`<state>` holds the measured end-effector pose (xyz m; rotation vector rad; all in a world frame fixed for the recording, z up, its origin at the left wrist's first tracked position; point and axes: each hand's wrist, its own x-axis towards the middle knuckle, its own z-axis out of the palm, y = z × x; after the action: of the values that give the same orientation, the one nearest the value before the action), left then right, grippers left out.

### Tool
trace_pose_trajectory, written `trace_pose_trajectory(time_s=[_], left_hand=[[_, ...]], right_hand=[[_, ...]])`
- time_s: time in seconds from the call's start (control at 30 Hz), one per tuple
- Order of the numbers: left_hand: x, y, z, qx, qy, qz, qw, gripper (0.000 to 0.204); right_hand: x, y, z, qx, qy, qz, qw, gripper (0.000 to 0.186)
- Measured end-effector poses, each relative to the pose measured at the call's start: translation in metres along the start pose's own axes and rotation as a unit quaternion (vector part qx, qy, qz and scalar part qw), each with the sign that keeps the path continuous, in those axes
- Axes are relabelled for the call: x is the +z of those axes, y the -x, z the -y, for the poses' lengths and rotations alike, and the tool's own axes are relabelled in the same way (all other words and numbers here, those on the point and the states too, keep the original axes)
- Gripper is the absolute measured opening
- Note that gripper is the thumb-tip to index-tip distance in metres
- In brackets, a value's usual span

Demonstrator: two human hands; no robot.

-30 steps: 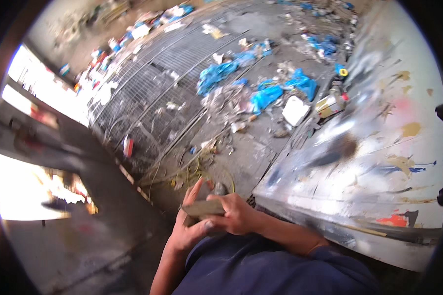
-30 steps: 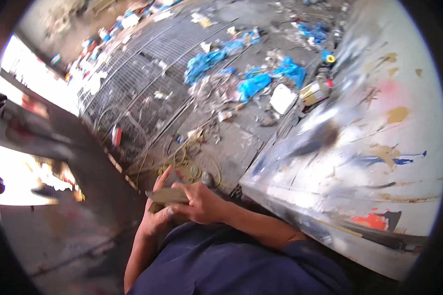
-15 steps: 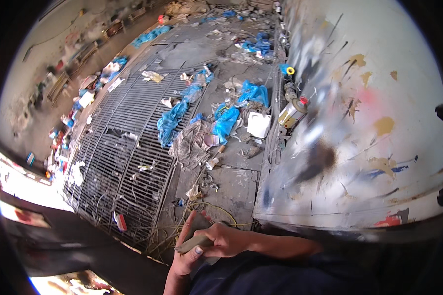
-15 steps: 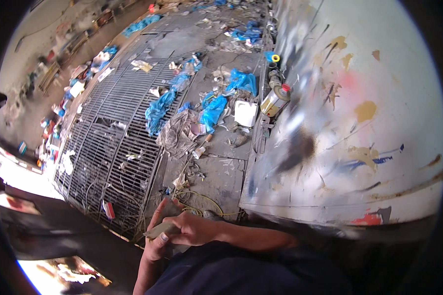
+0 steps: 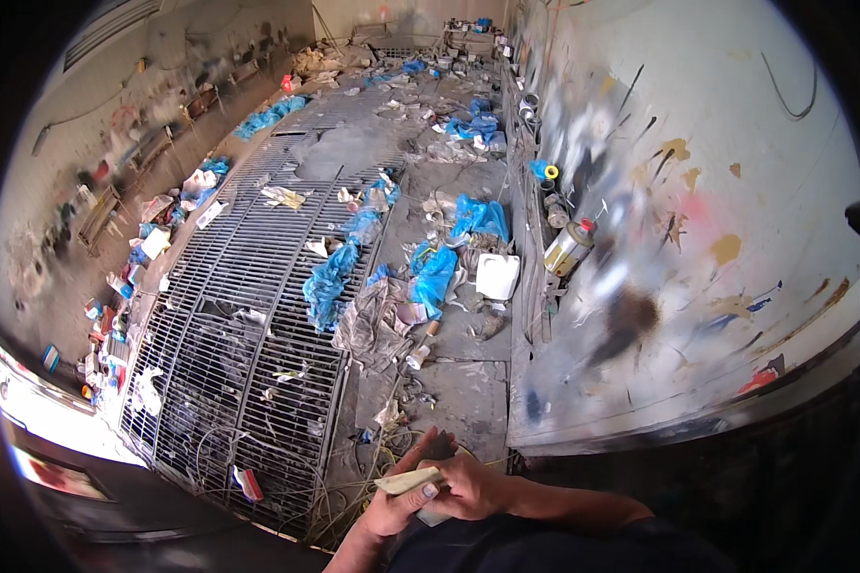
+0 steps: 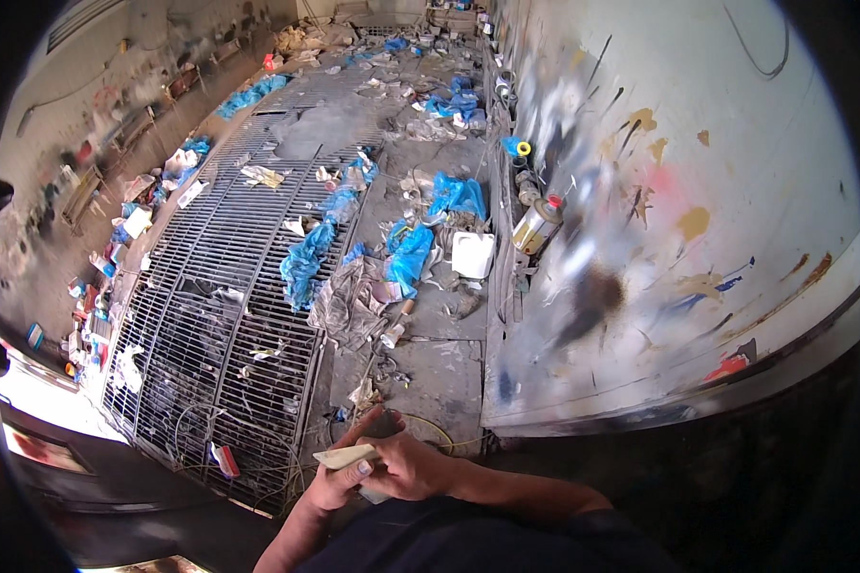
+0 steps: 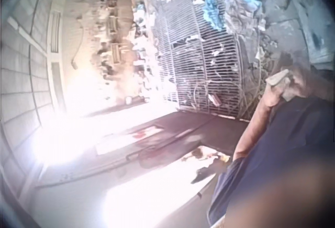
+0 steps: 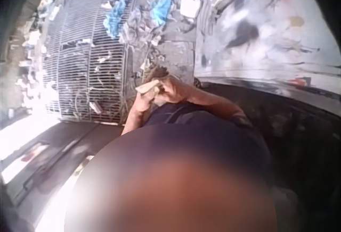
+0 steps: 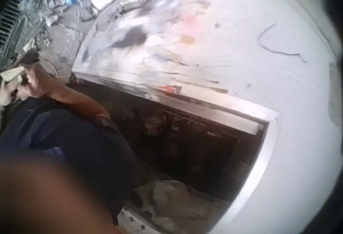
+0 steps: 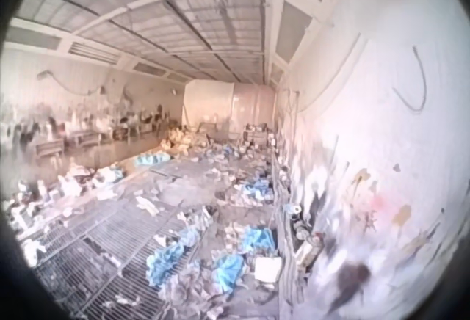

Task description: The person sands a section of a white car hood using a purple sanding block, then wipes the area with a cloth. They walk into the workshop, pick up a white wipe, and clean the hood again. The person retrieves a small tube and applies a substance to a sanding block before returning to the hood to continue sanding.

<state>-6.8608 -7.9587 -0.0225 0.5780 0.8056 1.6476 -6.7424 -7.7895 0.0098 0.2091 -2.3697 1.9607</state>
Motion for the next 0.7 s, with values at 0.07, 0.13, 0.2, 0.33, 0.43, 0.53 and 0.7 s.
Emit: trace_pose_trajectory(time_s=[0.07,0.13,0.2,0.33,0.43,0.53,0.7], left_hand=[[-0.008,0.007,-0.003,0.001,-0.018,0.006,1.0,0.104],[-0.013,0.013,-0.006,0.015,-0.021,0.006,1.0,0.105],[-0.018,0.021,-0.008,0.021,-0.042,-0.003,0.999,0.104],[-0.025,0.047,-0.012,0.031,-0.05,-0.039,0.998,0.099],[-0.03,0.069,-0.021,0.01,-0.014,-0.103,0.995,0.094],[-0.034,0.082,-0.034,0.036,-0.054,-0.13,0.989,0.079],[-0.041,0.093,-0.044,0.072,-0.07,-0.145,0.984,0.061]], right_hand=[[0.01,-0.009,0.003,-0.001,0.037,-0.004,0.999,0.044],[0.014,-0.014,0.003,0.029,0.043,0.031,0.998,0.048],[0.017,-0.018,0.001,0.012,0.056,0.044,0.997,0.048],[0.028,-0.028,-0.007,0.055,0.073,0.016,0.996,0.045],[0.034,-0.038,-0.014,0.049,0.067,-0.086,0.993,0.041],[0.031,-0.052,-0.018,0.059,0.157,-0.192,0.967,0.038],[0.041,-0.076,-0.016,0.032,0.214,-0.225,0.95,0.03]])
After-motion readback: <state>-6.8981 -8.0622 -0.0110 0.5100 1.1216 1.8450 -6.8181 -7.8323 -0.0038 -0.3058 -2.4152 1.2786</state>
